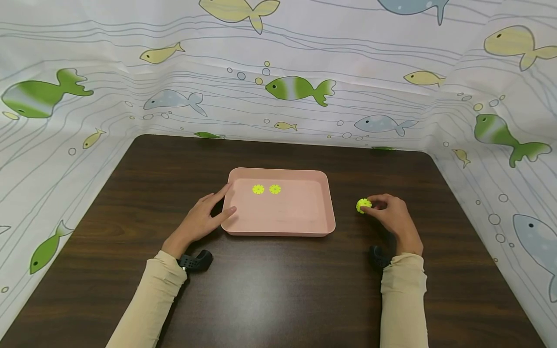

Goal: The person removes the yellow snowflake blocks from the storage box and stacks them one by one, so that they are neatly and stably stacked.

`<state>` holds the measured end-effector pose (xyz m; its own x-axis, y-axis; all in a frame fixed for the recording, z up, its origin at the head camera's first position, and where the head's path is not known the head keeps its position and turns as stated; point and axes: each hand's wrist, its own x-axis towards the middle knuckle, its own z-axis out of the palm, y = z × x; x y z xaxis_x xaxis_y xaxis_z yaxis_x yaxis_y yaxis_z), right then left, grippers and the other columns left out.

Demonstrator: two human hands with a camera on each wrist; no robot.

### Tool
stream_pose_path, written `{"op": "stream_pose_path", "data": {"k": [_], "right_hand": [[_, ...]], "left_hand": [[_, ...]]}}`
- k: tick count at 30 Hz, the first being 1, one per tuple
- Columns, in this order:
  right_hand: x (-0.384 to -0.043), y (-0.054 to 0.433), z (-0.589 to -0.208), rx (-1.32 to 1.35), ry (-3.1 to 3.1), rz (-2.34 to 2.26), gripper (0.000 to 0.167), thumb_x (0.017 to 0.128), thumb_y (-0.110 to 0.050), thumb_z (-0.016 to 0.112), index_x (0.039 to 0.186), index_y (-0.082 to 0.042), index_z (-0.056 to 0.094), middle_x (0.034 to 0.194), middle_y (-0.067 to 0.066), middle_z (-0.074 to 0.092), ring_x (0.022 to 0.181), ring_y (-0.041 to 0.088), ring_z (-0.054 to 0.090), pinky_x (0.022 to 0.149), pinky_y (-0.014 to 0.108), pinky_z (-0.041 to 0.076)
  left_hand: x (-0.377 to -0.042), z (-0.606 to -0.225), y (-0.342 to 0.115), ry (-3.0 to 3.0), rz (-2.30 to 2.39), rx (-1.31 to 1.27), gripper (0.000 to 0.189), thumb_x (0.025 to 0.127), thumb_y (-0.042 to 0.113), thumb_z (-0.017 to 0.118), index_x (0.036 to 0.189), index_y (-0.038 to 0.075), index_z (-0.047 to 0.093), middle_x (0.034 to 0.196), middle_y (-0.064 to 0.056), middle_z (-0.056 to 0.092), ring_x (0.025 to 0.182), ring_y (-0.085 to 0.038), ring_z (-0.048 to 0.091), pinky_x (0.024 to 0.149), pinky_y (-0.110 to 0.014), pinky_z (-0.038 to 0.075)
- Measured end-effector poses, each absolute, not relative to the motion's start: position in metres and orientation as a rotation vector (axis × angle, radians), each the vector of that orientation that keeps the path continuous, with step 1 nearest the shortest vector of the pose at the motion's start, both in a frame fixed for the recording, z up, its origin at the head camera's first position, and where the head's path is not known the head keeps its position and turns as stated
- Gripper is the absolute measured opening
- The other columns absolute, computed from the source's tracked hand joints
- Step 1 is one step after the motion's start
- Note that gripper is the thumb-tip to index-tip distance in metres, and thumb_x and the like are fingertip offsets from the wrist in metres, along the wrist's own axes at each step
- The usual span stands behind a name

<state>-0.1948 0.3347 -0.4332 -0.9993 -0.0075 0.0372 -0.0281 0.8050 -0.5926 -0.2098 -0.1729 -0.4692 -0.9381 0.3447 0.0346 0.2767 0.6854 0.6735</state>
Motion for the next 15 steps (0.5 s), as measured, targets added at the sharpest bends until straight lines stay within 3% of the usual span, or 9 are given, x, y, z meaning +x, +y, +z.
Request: {"op": "stream_pose_path", "data": {"k": [15], "right_hand": [[-0.1952,0.3355,-0.4338,0.025,-2.968,0.965,0.045,0.096,-0.024,0.076,0.125,0.009,0.069,0.103,0.021,0.064,0.09,0.032,0.055,0.077,0.039,0.046]], "left_hand": [[-0.2105,-0.47,-0.1723,2.8,1.086,0.507,0.079,0.102,0.053,0.057,0.167,0.033,0.018,0.167,-0.011,0.032,0.152,-0.049,0.022,0.116,-0.074,0.021]]}}
